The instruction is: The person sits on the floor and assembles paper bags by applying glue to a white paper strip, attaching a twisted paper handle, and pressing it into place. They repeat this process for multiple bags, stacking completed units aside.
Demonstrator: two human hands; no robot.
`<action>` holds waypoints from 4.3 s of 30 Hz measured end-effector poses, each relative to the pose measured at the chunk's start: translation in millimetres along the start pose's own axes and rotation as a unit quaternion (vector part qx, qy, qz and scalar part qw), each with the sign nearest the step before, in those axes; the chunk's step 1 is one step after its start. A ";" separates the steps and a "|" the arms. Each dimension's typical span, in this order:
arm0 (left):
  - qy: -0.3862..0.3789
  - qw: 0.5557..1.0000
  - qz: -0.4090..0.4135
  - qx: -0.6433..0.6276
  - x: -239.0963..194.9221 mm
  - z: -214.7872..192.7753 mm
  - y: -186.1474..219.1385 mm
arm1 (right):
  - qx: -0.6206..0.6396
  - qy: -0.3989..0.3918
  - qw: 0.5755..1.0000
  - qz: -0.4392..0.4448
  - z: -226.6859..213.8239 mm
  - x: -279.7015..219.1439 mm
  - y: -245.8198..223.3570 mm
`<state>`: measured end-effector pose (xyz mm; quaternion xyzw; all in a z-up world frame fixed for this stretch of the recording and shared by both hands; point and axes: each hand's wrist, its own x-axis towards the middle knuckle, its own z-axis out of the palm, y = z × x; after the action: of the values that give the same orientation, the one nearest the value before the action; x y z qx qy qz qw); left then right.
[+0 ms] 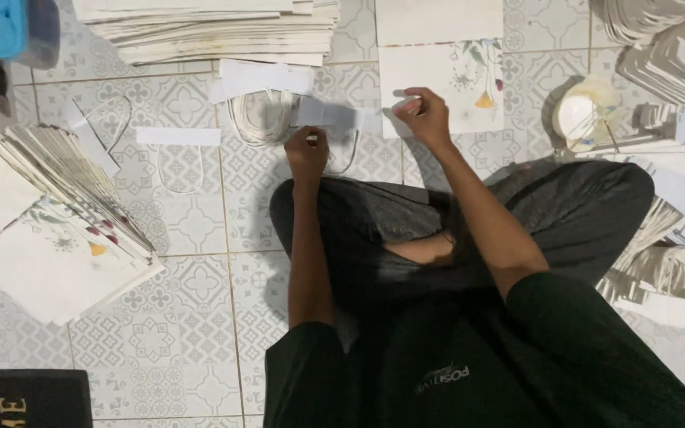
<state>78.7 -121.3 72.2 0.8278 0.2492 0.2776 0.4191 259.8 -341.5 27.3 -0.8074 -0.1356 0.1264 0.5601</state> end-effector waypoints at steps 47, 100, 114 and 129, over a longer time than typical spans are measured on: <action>-0.303 0.646 -0.291 -0.638 -105.7 221.1 183.9 | -0.385 0.170 0.901 0.104 -340.4 -67.3 95.4; -0.299 0.718 -0.198 -0.597 -98.4 215.2 182.0 | -0.107 0.234 0.964 -0.066 -320.3 -122.4 21.4; -0.236 0.705 -0.235 -0.626 -105.6 231.6 164.9 | 0.003 0.124 0.990 -0.063 -174.7 -131.8 -19.1; -0.233 0.726 -0.243 -0.600 -104.0 232.3 172.3 | -0.008 0.141 0.989 -0.046 -178.3 -129.7 -1.2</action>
<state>189.9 -407.7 74.6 0.3535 0.1175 0.0559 0.9263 202.4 -543.0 95.9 -0.8147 -0.0937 -0.0158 0.5721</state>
